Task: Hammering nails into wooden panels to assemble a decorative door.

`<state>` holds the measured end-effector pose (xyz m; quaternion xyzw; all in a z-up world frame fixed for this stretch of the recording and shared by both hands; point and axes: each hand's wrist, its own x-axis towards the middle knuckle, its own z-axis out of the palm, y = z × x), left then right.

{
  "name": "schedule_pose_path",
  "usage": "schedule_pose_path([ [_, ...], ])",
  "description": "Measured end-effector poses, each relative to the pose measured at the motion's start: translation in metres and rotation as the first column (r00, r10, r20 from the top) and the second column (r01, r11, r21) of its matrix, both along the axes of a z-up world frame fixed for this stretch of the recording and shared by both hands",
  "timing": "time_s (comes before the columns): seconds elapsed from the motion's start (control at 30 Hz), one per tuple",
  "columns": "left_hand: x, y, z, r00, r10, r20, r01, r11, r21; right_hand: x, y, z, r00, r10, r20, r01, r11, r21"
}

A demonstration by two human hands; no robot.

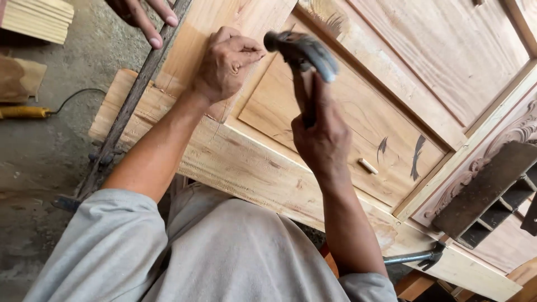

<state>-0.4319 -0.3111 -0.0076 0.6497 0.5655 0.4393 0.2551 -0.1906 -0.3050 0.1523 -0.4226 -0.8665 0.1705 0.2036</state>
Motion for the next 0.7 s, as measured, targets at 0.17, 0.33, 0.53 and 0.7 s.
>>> schedule_pose_path([
  [0.17, -0.01, 0.01, 0.005, 0.985, 0.029, -0.172, -0.013, 0.996, 0.094, -0.001, 0.01, 0.004, 0.911, -0.056, 0.409, 0.127, 0.981, -0.149],
  [0.33, 0.001, 0.002, 0.013, 0.995, -0.006, -0.103, 0.015, 0.997, 0.078, -0.004, -0.006, 0.013, 0.996, -0.075, 0.049, 0.074, 0.997, 0.026],
  [0.53, -0.012, 0.023, 0.013, 0.996, 0.052, -0.074, -0.049, 0.998, 0.038, -0.011, 0.024, 0.031, 0.961, -0.035, 0.274, 0.053, 0.997, -0.058],
  [0.7, -0.004, 0.021, 0.013, 0.973, 0.143, 0.179, -0.139, 0.99, -0.035, 0.006, 0.008, -0.017, 0.983, -0.074, 0.168, 0.092, 0.991, -0.1],
])
